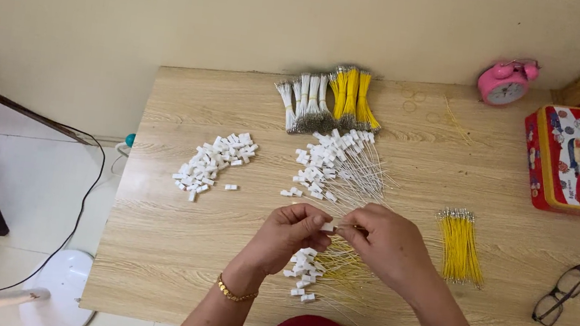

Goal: Manually attaching small white plastic connectors to the ends of yellow and white electrical wires.

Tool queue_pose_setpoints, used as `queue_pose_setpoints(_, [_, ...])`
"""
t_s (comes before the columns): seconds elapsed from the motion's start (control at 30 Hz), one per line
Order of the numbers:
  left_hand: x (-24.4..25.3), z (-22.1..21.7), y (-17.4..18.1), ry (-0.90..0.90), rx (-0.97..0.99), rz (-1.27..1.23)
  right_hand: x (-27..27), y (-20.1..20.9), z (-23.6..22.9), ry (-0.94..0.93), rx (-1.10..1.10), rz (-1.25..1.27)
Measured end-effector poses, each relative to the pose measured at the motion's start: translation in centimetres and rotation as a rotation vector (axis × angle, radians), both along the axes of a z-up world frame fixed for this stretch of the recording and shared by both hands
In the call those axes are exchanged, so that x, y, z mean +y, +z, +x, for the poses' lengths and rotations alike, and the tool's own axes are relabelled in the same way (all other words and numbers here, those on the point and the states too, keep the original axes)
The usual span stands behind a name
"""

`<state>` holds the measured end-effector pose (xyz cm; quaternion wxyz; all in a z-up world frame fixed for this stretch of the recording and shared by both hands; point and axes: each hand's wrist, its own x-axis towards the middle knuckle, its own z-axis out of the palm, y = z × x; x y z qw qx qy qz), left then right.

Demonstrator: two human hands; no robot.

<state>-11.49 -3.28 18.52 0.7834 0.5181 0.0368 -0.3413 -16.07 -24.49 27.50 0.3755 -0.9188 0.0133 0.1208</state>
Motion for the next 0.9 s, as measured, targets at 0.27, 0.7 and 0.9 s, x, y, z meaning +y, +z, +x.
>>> queue_pose_setpoints(0.27, [0.0,-0.1,0.6,0.024,0.068,-0.038,0.4,-1.4,-0.6,-0.071,0.035,0.225])
queue_pose_setpoints(0.7, [-0.3,-1.0,-2.8,0.089,0.159,-0.059,2.1,-5.9,-0.5,-0.115,-0.025,0.075])
queue_pose_setpoints(0.9, [0.1,-2.0,-4.4,0.174,0.289,-0.119,2.7,-7.9,-1.2,-0.173,-0.035,0.240])
